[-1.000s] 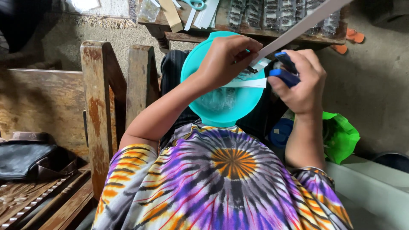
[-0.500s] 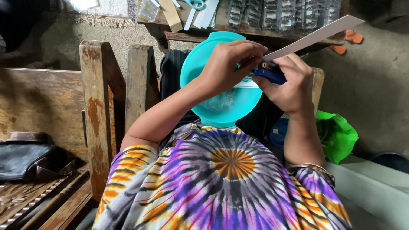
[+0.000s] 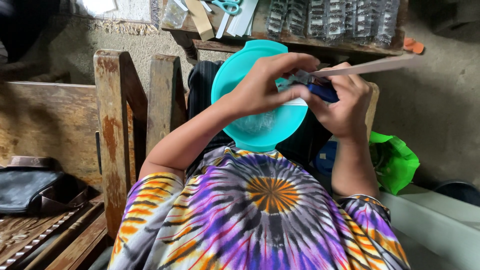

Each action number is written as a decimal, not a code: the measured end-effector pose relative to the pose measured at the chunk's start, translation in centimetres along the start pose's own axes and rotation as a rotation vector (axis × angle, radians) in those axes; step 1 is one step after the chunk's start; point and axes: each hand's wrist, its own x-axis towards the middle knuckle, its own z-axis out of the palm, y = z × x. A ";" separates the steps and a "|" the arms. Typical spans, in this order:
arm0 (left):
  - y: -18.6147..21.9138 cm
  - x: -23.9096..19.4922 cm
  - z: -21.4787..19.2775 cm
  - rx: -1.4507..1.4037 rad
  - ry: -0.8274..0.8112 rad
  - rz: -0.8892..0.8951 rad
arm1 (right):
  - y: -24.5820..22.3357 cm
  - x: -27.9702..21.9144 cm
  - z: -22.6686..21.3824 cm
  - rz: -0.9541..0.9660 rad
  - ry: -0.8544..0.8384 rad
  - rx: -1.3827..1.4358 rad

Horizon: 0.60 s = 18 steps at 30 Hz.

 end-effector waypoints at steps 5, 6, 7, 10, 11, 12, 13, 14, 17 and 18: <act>-0.6 0.2 0.6 0.043 -0.031 0.105 | 0.4 -0.3 0.4 -0.041 0.025 0.016; -0.9 0.1 0.9 0.063 -0.007 0.107 | 0.5 -0.2 0.6 -0.063 0.039 0.058; -1.4 -0.1 1.4 0.063 -0.006 0.108 | 0.9 -0.5 0.9 -0.064 0.038 0.058; -2.3 -0.7 2.4 -0.001 0.134 0.173 | 1.4 -0.9 1.6 -0.071 0.096 0.109; -2.2 -0.9 2.5 0.014 0.145 0.168 | 1.0 -0.9 1.6 -0.053 0.094 0.122; -2.2 -1.1 2.6 0.030 0.156 0.163 | 0.7 -0.8 1.6 -0.035 0.092 0.135; -2.0 -1.1 2.6 0.030 0.156 0.163 | 0.7 -1.0 1.5 -0.036 0.092 0.135; -1.9 -1.1 2.6 0.016 0.159 0.162 | 0.8 -1.2 1.5 -0.022 0.093 0.158; -2.0 -0.9 2.2 -0.003 0.137 0.155 | 1.5 -1.5 2.0 -0.019 0.101 0.205; -2.2 -0.8 2.0 -0.009 0.110 0.152 | 1.8 -1.6 2.3 -0.029 0.110 0.225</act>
